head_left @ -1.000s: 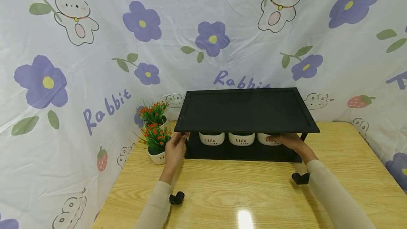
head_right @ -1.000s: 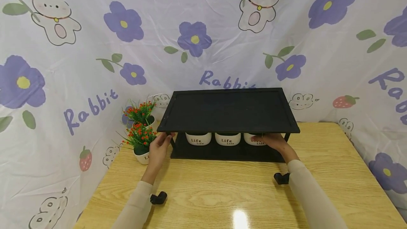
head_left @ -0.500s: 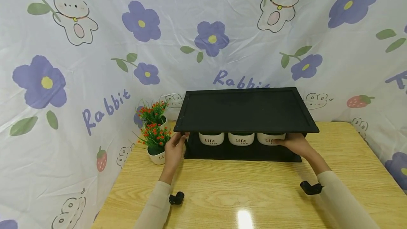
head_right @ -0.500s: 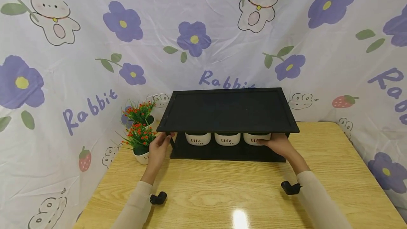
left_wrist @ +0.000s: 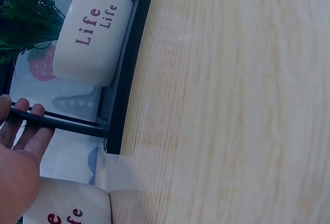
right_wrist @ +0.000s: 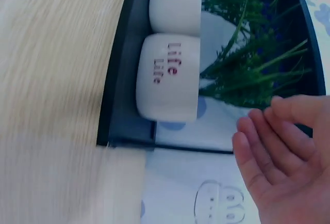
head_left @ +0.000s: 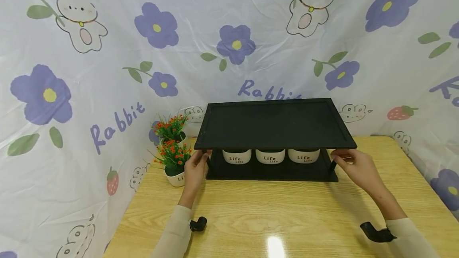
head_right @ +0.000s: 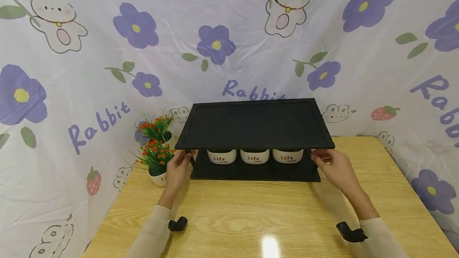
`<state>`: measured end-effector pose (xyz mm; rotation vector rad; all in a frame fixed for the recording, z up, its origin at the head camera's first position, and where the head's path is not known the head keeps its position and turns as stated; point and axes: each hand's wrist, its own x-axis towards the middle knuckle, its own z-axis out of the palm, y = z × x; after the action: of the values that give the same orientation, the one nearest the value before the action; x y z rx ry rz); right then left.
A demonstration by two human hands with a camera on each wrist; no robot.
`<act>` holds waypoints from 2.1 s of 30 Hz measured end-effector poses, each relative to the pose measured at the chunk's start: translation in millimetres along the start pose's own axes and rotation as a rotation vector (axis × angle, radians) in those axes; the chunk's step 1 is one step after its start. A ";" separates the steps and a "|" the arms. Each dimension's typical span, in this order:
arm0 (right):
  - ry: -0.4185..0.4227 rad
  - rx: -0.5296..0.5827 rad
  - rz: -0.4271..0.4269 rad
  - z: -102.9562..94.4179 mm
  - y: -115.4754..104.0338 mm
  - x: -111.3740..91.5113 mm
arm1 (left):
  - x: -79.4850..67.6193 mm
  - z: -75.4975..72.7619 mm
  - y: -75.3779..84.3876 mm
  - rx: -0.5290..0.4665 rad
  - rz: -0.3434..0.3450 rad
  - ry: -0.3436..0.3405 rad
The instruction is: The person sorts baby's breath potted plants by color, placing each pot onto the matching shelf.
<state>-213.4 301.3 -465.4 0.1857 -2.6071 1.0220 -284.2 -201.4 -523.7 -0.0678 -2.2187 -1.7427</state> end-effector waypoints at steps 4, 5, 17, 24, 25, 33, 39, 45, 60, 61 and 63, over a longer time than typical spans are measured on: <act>0.094 0.012 0.080 -9.5 10.5 -5.5 | 0.7 -2.2 -2.8 0.005 0.014 -0.001; 0.104 0.027 0.101 -10.8 13.2 -5.7 | 0.8 -2.5 -3.0 0.012 0.018 0.000; 0.022 0.203 0.106 -3.9 37.4 7.1 | -1.2 -2.0 0.1 0.004 0.017 -0.016; 0.036 0.237 0.106 -1.0 44.2 10.1 | 0.4 -1.4 0.5 -0.016 0.007 -0.014; 0.034 0.241 0.108 -1.1 44.9 10.2 | 0.9 -1.3 0.4 -0.010 0.007 -0.013; 0.039 0.276 0.111 0.0 46.7 11.6 | -0.1 -6.4 9.0 0.111 -0.001 -0.023; 0.040 0.263 0.130 0.6 46.5 11.9 | -8.0 -20.3 29.3 0.308 0.084 -0.052; 0.047 0.262 0.135 1.3 45.6 11.8 | -15.2 -50.1 50.5 0.207 0.237 -0.050; 0.051 0.255 0.141 3.1 45.9 10.6 | -21.4 -148.1 46.9 0.105 0.325 0.286; 0.054 0.257 0.138 3.2 45.6 10.5 | -21.7 -153.6 42.4 0.108 0.323 0.296; 0.059 0.257 0.136 3.4 44.7 10.4 | -22.6 -162.1 32.7 0.083 0.309 0.317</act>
<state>-234.6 331.7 -492.5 0.0380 -2.4565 1.3881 -220.0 -344.2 -465.8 -0.1009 -1.9305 -1.3891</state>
